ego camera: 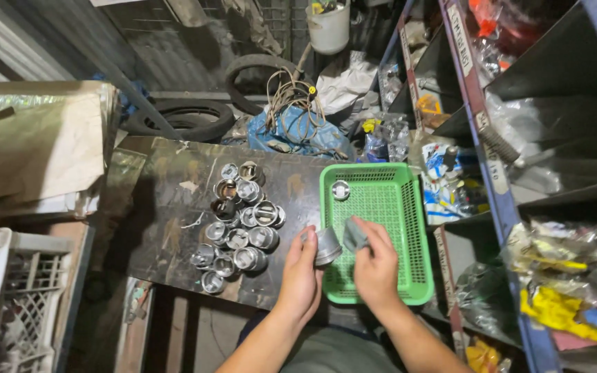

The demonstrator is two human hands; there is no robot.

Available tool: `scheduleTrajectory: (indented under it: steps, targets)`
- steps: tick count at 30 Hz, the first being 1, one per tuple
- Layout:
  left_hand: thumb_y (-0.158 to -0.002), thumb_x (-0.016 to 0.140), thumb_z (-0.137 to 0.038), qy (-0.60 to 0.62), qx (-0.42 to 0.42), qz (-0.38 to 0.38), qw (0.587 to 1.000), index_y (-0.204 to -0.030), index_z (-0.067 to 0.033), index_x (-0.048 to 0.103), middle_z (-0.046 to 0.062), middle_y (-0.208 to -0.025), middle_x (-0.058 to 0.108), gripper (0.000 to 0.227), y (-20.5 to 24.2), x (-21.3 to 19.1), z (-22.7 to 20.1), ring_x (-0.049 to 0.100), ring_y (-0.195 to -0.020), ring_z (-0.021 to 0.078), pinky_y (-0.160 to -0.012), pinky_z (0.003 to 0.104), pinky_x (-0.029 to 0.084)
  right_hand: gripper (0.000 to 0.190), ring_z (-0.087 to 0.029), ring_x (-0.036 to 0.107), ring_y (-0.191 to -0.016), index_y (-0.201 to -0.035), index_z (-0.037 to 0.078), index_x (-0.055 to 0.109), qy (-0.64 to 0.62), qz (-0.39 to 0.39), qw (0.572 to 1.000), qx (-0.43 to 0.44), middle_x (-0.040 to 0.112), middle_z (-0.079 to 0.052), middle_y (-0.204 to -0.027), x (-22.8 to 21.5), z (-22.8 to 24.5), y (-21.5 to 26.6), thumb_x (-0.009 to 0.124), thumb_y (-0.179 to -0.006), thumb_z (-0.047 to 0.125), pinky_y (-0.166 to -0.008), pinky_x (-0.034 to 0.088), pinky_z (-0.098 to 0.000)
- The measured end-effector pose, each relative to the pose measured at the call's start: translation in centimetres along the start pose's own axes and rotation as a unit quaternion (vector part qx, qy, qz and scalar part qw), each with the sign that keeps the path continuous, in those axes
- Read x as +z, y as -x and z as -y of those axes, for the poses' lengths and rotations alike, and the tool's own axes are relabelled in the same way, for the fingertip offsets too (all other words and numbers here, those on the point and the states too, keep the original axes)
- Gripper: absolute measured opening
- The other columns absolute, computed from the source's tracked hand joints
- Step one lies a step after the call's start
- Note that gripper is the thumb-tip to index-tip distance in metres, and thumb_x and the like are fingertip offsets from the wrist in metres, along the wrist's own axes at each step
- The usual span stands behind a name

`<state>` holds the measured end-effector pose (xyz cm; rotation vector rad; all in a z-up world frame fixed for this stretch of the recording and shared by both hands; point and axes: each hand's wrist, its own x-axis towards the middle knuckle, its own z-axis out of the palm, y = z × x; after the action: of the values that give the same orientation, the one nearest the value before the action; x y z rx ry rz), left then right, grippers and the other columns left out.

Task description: The person picks up small, cylindrical metal parts from a green basket and a table. They use a grey abrasive pad to scrub the surfaces of the metal parts, rotating them to clean different sides, and then place them back on the table.

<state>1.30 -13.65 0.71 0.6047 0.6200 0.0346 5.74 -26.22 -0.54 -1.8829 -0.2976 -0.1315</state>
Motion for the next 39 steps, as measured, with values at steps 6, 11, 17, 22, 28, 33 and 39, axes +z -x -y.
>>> scheduleTrajectory:
  steps: [6,11,17,22,28,33,39]
  targets:
    - [-0.101,0.048,-0.029,-0.011,0.016,-0.006,1.000,-0.151,0.0026,0.041,0.022,-0.149,0.051,0.060,0.4,0.3,0.5,0.050,-0.136,0.0269,-0.116,0.040,0.039,0.045,-0.026,0.064,-0.098,-0.119,-0.001,0.070,0.065,0.083,0.982,-0.157,0.065,-0.015,-0.117,-0.8,3.8,0.1,0.064,-0.074,-0.007,-0.084,0.055,-0.0329]
    - [-0.102,0.046,-0.025,-0.001,0.014,-0.024,1.000,-0.148,0.0050,0.046,0.022,-0.142,0.054,0.055,0.2,0.1,0.0,0.053,-0.130,0.0267,-0.113,0.038,0.040,0.051,-0.028,0.063,-0.100,-0.119,-0.001,0.070,0.072,0.098,0.976,-0.181,0.065,-0.015,-0.117,-0.7,1.5,1.0,0.058,-0.069,-0.005,-0.089,0.054,-0.0347]
    - [-0.103,0.048,-0.023,0.013,-0.006,-0.012,1.000,-0.137,0.0023,0.054,0.018,-0.129,0.059,0.043,-0.6,-2.5,-1.5,0.055,-0.116,0.0236,-0.101,0.037,0.044,0.057,-0.026,0.068,-0.098,-0.121,0.001,0.072,0.071,0.066,0.992,-0.086,0.068,-0.013,-0.117,1.2,2.0,1.2,0.052,-0.069,-0.011,-0.086,0.055,-0.0308]
    - [-0.096,0.060,-0.010,0.001,-0.061,0.102,0.993,-0.144,-0.0079,0.047,0.019,-0.122,0.059,0.049,-0.4,-4.0,-2.6,0.057,-0.108,0.0255,-0.099,0.040,0.045,0.050,-0.031,0.060,-0.098,-0.114,0.000,0.071,0.104,0.039,0.974,-0.200,0.064,-0.016,-0.118,3.0,1.9,2.5,0.053,-0.068,-0.008,-0.092,0.051,-0.0383]
    - [-0.084,0.068,0.002,-0.044,-0.080,0.165,0.982,-0.140,-0.0048,0.051,0.017,-0.121,0.059,0.059,0.0,-4.5,-5.3,0.055,-0.108,0.0251,-0.099,0.036,0.041,0.058,-0.027,0.064,-0.105,-0.121,-0.001,0.072,0.106,-0.063,0.990,-0.076,0.065,-0.016,-0.122,3.9,2.4,2.8,0.048,-0.070,-0.014,-0.095,0.053,-0.0334]
    - [-0.087,0.071,0.001,0.015,-0.078,0.234,0.969,-0.154,-0.0077,0.042,0.018,-0.126,0.063,0.074,-1.3,-6.7,-6.1,0.061,-0.112,0.0237,-0.102,0.033,0.046,0.050,-0.028,0.064,-0.096,-0.114,-0.001,0.071,0.112,-0.035,0.977,-0.178,0.064,-0.018,-0.118,6.2,7.2,3.5,0.053,-0.069,-0.008,-0.085,0.057,-0.0328]
    - [-0.095,0.060,-0.014,0.019,-0.116,0.181,0.976,-0.153,0.0002,0.040,0.026,-0.139,0.055,0.064,-1.4,-8.1,-7.8,0.055,-0.124,0.0315,-0.111,0.042,0.042,0.053,-0.031,0.062,-0.104,-0.120,-0.002,0.071,0.170,-0.099,0.972,-0.126,0.063,-0.018,-0.120,9.4,2.5,3.9,0.049,-0.072,-0.014,-0.095,0.052,-0.0359]
